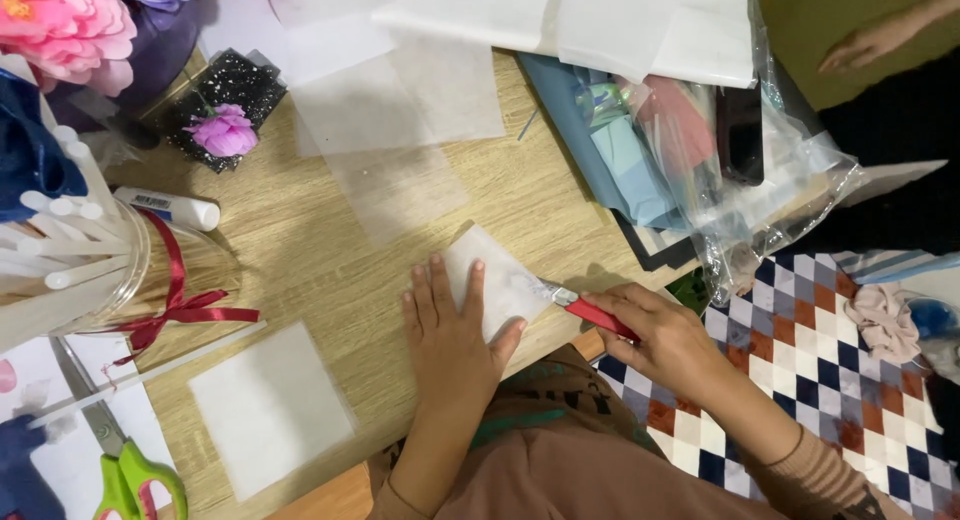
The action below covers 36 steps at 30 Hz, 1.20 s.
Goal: The person uses a red utility knife to cut a piece of white paper on a wooden table. They repeatedly cut the paper into smaller pieces, fold them, and place them aside. The workspace contains various craft supplies, including scissors, a glue gun, and artificial flowers.
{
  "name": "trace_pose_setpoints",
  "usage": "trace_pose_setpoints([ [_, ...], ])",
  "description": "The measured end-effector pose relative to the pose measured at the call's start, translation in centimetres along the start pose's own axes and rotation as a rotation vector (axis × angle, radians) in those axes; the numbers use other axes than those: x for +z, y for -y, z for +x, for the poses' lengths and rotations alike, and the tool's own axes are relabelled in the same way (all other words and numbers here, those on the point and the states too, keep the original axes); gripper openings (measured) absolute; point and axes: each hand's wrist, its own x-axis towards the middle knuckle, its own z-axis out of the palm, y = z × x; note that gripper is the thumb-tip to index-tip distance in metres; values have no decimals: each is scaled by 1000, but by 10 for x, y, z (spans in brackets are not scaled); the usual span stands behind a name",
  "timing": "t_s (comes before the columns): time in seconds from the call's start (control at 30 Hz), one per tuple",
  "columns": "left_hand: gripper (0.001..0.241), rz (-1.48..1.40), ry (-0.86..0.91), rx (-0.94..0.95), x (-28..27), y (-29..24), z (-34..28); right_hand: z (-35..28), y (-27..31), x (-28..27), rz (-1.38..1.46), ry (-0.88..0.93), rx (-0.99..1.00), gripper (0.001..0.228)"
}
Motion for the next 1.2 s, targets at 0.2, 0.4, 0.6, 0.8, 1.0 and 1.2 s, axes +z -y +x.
trace_pose_setpoints([
  [0.2,88,-11,-25,1,3,0,-1,20,5,5,-1,7,-95,35],
  [0.4,89,-28,2,0,1,1,-1,27,8,4,10,22,-93,36],
  [0.6,89,-78,62,-18,-2,1,1,24,2,7,34,-5,-88,36],
  [0.8,91,-53,88,-25,-7,-2,2,23,-7,5,54,-12,-85,37],
  [1.0,90,-70,122,-32,-9,-2,3,37,10,-3,94,13,-141,34],
  [1.2,90,-46,75,-26,-5,-2,2,53,26,-5,53,19,-157,35],
])
